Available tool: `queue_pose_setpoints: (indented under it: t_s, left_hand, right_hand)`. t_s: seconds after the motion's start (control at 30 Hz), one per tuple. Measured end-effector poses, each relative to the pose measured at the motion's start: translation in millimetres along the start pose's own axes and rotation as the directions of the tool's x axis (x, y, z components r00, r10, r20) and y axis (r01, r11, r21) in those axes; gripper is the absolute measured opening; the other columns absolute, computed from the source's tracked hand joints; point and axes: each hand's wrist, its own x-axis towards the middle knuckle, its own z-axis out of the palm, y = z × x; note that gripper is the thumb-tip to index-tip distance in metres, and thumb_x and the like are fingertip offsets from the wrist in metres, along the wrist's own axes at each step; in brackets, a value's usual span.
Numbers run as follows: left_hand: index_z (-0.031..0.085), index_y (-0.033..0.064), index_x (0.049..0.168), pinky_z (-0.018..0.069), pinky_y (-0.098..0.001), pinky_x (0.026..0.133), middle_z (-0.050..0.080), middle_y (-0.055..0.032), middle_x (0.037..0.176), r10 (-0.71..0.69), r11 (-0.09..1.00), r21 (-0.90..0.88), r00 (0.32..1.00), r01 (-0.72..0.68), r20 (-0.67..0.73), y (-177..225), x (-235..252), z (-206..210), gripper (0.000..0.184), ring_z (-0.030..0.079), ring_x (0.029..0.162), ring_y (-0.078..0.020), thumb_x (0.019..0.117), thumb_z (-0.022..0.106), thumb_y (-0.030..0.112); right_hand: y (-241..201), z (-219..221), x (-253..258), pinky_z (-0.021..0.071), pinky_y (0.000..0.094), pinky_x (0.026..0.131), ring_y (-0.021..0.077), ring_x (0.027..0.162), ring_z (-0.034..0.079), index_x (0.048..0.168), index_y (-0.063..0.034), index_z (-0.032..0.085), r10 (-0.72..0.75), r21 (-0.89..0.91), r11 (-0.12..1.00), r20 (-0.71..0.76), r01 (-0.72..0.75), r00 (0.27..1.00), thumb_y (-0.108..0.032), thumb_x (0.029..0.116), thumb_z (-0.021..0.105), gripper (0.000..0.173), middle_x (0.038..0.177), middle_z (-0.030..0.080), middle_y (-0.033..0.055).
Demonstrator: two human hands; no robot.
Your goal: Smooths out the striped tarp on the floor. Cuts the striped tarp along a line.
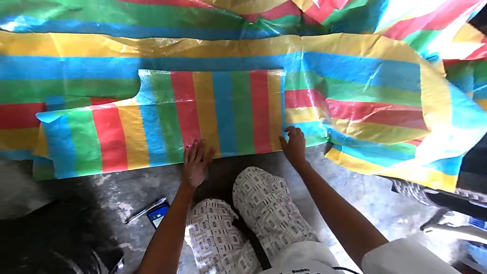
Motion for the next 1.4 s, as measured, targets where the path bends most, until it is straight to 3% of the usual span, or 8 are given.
queue_pose_setpoints:
  t_s: [0.07,0.17,0.33,0.43,0.6,0.97,1.23,1.4]
  left_hand:
    - [0.048,0.0319,0.155,0.0136,-0.0685,0.121,0.034,-0.0169,0.165,-0.001,1.000,0.012,1.000,0.001,0.007,0,-2,0,0.046,0.024,0.155,-0.0422,0.1086,0.042,0.033]
    - [0.049,0.0340,0.153,0.0145,-0.0691,0.121,0.036,-0.0157,0.165,-0.006,1.000,-0.005,1.000,0.006,-0.002,-2,-2,2,0.046,0.026,0.155,-0.0413,0.1074,0.045,0.033]
    - [0.046,0.0347,0.155,0.0152,-0.0664,0.122,0.034,-0.0136,0.166,-0.023,0.999,0.025,0.999,0.022,0.043,1,0,-2,0.047,0.025,0.155,-0.0394,0.1089,0.040,0.035]
    - [0.046,0.0332,0.155,0.0134,-0.0664,0.122,0.035,-0.0104,0.166,-0.049,0.997,0.055,0.999,0.049,-0.003,-6,1,-1,0.047,0.026,0.156,-0.0356,0.1100,0.035,0.040]
    - [0.038,0.0247,0.160,0.0085,-0.0705,0.122,0.024,-0.0182,0.169,-0.389,0.916,0.040,0.910,0.398,-0.143,-72,-16,-29,0.061,0.016,0.157,-0.0432,0.1070,0.034,0.053]
    - [0.025,0.0253,0.165,0.0044,-0.0655,0.124,0.012,-0.0178,0.172,-0.864,0.405,-0.088,0.349,0.910,-0.363,-218,-75,-105,0.071,0.006,0.158,-0.0418,0.1042,0.037,0.061]
    - [0.023,0.0210,0.165,0.0059,-0.0661,0.124,0.009,-0.0237,0.171,-0.871,0.403,-0.079,0.355,0.912,-0.339,-221,-77,-109,0.072,0.007,0.158,-0.0443,0.1054,0.033,0.059]
    - [0.020,0.0146,0.165,-0.0069,-0.0729,0.119,0.006,-0.0292,0.169,-0.908,0.357,0.005,0.349,0.934,-0.231,-197,-58,-139,0.069,-0.001,0.157,-0.0490,0.1084,0.032,0.053]
  right_hand:
    - [-31,24,-12,0.0418,0.0647,0.105,0.0485,0.125,0.055,0.130,0.0004,0.063,-0.274,-0.122,0.957,-0.086,0.263,0.958,-0.029,0.0993,0.065,0.043,0.132,0.059,0.0288]
    - [-73,73,-14,0.0309,0.0657,0.115,0.0429,0.143,0.044,0.146,-0.0165,0.058,-0.675,-0.195,0.728,-0.044,0.657,0.736,-0.045,0.1019,0.056,0.052,0.153,0.048,0.0222]
    - [-86,122,6,0.0231,0.0653,0.119,0.0370,0.150,0.036,0.151,-0.0274,0.052,-0.858,-0.149,0.493,0.081,0.857,0.507,-0.053,0.1037,0.047,0.054,0.161,0.041,0.0134]
    - [-76,131,16,0.0218,0.0647,0.120,0.0363,0.151,0.035,0.155,-0.0306,0.046,-0.852,-0.181,0.485,0.125,0.856,0.509,-0.058,0.1052,0.037,0.058,0.163,0.039,0.0124]
    - [-71,129,17,0.0174,0.0631,0.122,0.0338,0.154,0.029,0.158,-0.0338,0.041,-0.841,-0.236,0.480,0.152,0.845,0.519,-0.060,0.1055,0.033,0.059,0.166,0.034,0.0102]
    - [-71,134,19,0.0232,0.0696,0.116,0.0426,0.146,0.040,0.156,-0.0314,0.045,-0.853,-0.315,0.462,0.097,0.829,0.512,-0.067,0.1037,0.023,0.067,0.158,0.045,0.0175]
    - [-76,131,16,0.0243,0.0676,0.116,0.0423,0.146,0.041,0.155,-0.0279,0.047,-0.874,-0.343,0.431,0.069,0.834,0.480,-0.065,0.1044,0.018,0.069,0.156,0.047,0.0187]
    - [-77,132,17,0.0244,0.0668,0.116,0.0409,0.145,0.042,0.155,-0.0301,0.047,-0.881,-0.343,0.431,0.040,0.834,0.471,-0.064,0.1048,0.021,0.066,0.156,0.047,0.0175]
